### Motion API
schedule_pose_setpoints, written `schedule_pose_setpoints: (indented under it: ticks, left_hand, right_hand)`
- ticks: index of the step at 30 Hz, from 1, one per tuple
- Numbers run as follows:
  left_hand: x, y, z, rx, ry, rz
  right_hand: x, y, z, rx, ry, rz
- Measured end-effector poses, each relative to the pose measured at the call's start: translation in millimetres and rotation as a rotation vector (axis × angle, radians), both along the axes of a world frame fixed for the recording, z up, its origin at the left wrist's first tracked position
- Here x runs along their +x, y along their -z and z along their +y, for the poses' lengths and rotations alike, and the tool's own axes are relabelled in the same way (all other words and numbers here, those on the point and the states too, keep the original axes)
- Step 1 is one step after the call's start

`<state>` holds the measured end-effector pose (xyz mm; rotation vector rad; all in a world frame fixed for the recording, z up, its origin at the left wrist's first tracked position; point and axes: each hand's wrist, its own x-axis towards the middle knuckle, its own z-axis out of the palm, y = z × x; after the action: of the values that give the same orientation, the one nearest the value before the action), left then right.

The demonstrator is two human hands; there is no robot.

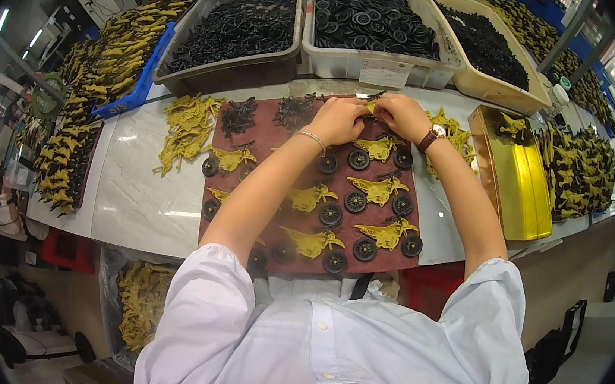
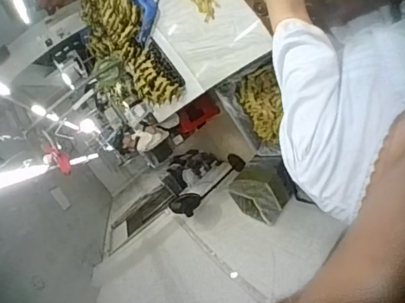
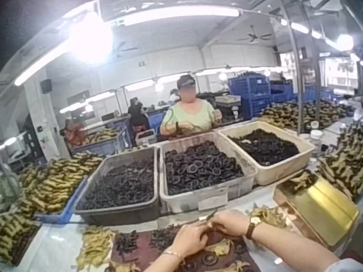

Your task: The person assembles small plastic toy motorcycle models by hand, attaching toy wheels to toy motorcycle frames.

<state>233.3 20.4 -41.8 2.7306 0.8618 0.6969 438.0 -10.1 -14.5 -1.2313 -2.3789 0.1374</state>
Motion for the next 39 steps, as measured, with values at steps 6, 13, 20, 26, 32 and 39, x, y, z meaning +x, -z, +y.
schedule_pose_setpoints:
  ticks: [6,13,20,26,32,39]
  left_hand:
    - [4,1,1,-0.041,0.012,-0.035]
    - [4,-1,-3,0.056,0.05,-0.119]
    - [8,-9,-2,0.085,0.017,-0.014]
    - [9,-13,-4,-0.002,-0.032,0.132]
    - [17,-44,-42,-0.076,0.026,-0.361]
    - [24,-37,-62,-0.102,0.146,-0.562]
  right_hand:
    - [4,2,1,0.041,-0.061,0.01]
    - [2,2,0,0.058,-0.056,-0.02]
    - [-2,7,-4,0.131,-0.022,-0.132]
    - [5,5,-7,0.083,0.005,0.07]
    - [-4,-12,-52,-0.161,0.19,0.551]
    - [-16,-15,-79,-0.302,0.11,0.732]
